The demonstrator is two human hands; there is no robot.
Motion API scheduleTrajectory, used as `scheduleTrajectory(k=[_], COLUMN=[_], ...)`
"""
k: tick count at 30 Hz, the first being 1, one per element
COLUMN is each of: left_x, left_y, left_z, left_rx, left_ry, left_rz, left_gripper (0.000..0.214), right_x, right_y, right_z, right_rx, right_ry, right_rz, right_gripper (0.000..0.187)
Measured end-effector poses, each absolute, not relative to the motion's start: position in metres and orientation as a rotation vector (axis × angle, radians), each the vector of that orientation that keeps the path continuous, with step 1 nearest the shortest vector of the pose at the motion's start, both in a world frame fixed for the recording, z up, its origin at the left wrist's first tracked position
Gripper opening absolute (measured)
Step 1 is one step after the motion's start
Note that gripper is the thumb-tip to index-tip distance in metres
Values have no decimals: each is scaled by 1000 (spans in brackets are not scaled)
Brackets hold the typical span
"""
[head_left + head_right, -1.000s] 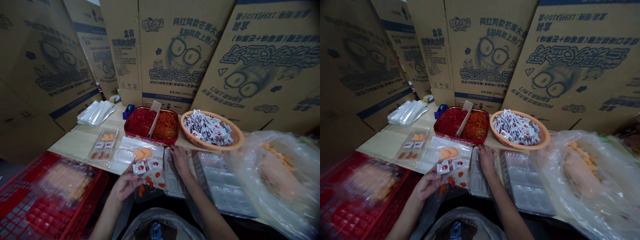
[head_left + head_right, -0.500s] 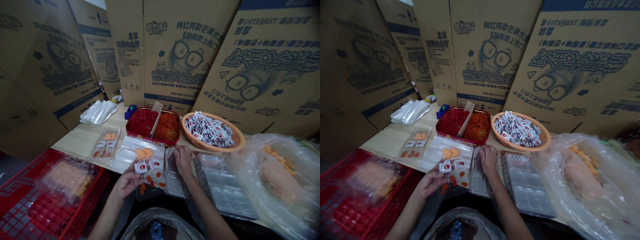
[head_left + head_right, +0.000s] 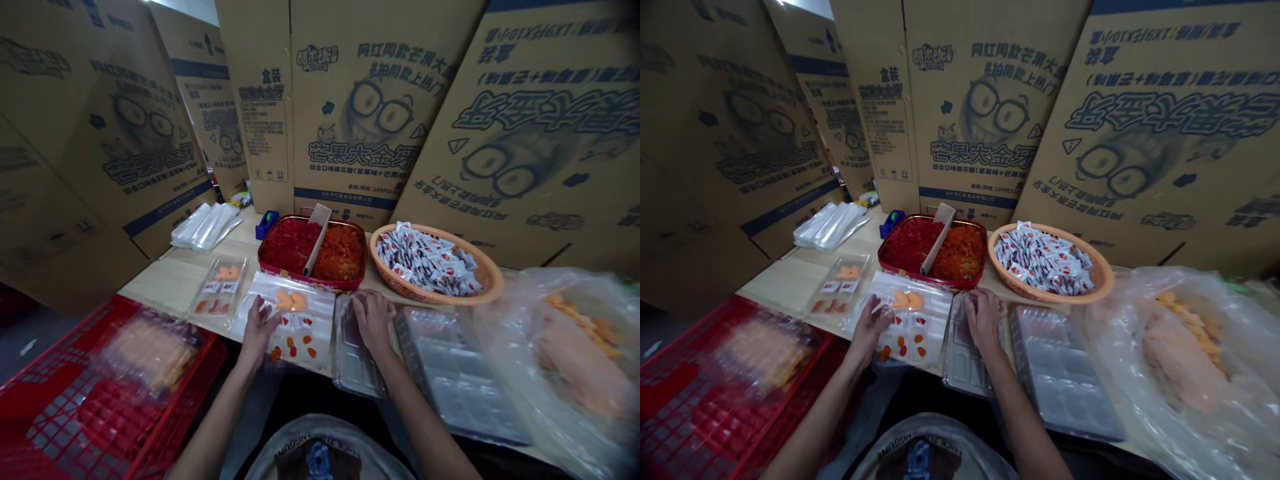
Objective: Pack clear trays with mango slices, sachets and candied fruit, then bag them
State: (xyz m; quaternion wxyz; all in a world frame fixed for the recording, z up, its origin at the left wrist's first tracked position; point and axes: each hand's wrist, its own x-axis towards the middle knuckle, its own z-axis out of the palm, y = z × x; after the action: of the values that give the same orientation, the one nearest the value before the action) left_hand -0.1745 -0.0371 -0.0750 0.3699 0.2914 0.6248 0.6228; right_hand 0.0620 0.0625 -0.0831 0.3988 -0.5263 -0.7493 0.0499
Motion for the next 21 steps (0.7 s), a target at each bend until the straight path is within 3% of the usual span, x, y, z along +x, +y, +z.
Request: scheduleTrajectory(k=[5, 10, 18, 21], left_x=[-166, -163, -95, -73], left_y=[-26, -21, 9, 26], left_z=[-99, -88, -47, -47], left_rx=[1393, 1468, 1168, 1040], left_ry=[2048, 2079, 1419, 1289], left_rz=[1462, 1436, 1217, 1118], left_gripper=[46, 39, 28, 33], right_x=[63, 62, 69, 72], right_y=[64, 64, 58, 59], right_z=[-84, -82, -78, -76], right_rx=[-1344, -1384, -1238, -1250], right_ry=[-1912, -1925, -1753, -1700], right_rz=[162, 187, 338, 403], right_gripper=[39, 40, 38, 38])
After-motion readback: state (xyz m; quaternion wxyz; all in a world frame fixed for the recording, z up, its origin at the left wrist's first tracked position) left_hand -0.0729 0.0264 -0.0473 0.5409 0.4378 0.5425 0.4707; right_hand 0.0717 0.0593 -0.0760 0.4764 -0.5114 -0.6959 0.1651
